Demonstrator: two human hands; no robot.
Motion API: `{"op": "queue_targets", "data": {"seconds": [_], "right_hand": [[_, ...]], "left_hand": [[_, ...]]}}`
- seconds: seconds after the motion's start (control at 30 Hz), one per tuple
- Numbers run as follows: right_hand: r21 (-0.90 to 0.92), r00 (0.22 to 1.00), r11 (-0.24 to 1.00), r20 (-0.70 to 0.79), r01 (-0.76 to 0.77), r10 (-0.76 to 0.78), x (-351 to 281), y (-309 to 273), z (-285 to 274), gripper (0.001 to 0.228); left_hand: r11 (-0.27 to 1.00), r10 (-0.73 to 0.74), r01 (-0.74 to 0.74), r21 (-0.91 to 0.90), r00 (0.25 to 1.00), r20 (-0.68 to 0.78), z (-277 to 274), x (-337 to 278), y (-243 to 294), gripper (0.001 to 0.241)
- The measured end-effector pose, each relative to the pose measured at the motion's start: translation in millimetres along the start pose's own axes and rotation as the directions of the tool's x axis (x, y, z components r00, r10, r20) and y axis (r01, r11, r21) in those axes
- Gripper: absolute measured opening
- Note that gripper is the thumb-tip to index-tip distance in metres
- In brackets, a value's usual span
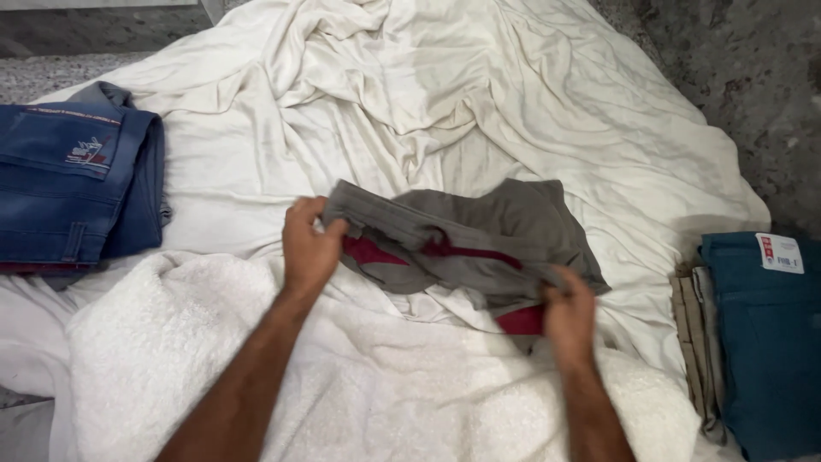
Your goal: The person folds a pair of gray shorts with red accents on a white bedsheet. They smooth the fabric, fold the legs together, fold the waistband down, and then fold the shorts in half before placing them on a stack of other folded clothes.
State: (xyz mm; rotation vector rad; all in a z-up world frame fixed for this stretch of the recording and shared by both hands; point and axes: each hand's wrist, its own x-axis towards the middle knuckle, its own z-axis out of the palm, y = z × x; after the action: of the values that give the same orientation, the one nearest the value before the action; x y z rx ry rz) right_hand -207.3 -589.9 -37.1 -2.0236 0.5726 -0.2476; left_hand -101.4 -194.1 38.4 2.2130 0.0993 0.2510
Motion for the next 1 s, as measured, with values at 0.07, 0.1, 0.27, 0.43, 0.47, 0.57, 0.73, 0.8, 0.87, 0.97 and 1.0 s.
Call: {"op": "queue_targets", "data": {"seconds": [0.07, 0.1, 0.27, 0.43, 0.47, 0.57, 0.73, 0.8, 0.87, 0.97, 1.0], "right_hand": [[0.313, 0.997, 0.948, -0.029, -0.054, 0.066, -4, -16, -24, 0.033], [0.59, 0.989, 0.802, -0.042, -0.09, 0.142, -6, -23, -38, 0.033], [0.736, 0.994, 0.676, -0.036, -0.044, 0.104, -9, -37, -67, 0.023], [-0.024, 0.991, 0.996, -0.106, -0.084, 0.081, -3, -12, -44, 0.027], [-0.131, 0.996, 0.99, -0.083, -0.051, 0.041, -9, -30, -36, 0.034], [-0.38, 0.979, 0.909, -0.033, 0.172, -0.2, -25, -62, -11, 0.048], [-0.451, 0.91, 0.798, 0.091, 0.399, -0.404, -40, -100, 5, 0.039], [-0.456, 0.95, 0.836, 0.201, 0.307, -0.239, -40, -111, 7, 0.017], [-0.448, 0.909, 0.823, 0.376, 0.349, -0.18, -38, -111, 10, 0.012], [-0.451, 0.822, 0.803, 0.564, 0.39, -0.083, -38, -116, 16, 0.013], [-0.47, 0.807, 0.791, 0.589, 0.392, -0.05, -40, -119, 17, 0.019]], "left_hand": [[0.925, -0.078, 0.104, -0.366, 0.993, 0.083, -17, 1, -4, 0.026], [0.706, -0.114, 0.217, -0.674, 0.974, 0.194, -24, 1, -6, 0.025], [0.733, -0.176, 0.522, -0.437, 0.765, 0.619, -34, -15, 9, 0.025], [0.937, -0.315, 0.343, 0.069, 0.741, 0.592, -1, -43, 19, 0.036], [0.996, 0.016, -0.055, 0.071, 0.887, 0.462, 9, -48, 25, 0.038], [0.862, 0.295, -0.471, 0.184, 0.764, 0.574, 32, -57, 53, 0.03], [0.914, 0.326, -0.394, -0.1, 0.563, 0.759, 62, -81, 66, 0.038], [0.886, 0.317, -0.463, -0.029, 0.559, 0.766, 66, -82, 70, 0.053], [0.891, 0.295, -0.453, -0.014, 0.557, 0.776, 71, -83, 66, 0.044], [0.907, 0.283, -0.42, -0.014, 0.585, 0.76, 77, -86, 57, 0.025], [0.918, 0.289, -0.396, -0.029, 0.616, 0.733, 79, -88, 54, 0.016]]}}
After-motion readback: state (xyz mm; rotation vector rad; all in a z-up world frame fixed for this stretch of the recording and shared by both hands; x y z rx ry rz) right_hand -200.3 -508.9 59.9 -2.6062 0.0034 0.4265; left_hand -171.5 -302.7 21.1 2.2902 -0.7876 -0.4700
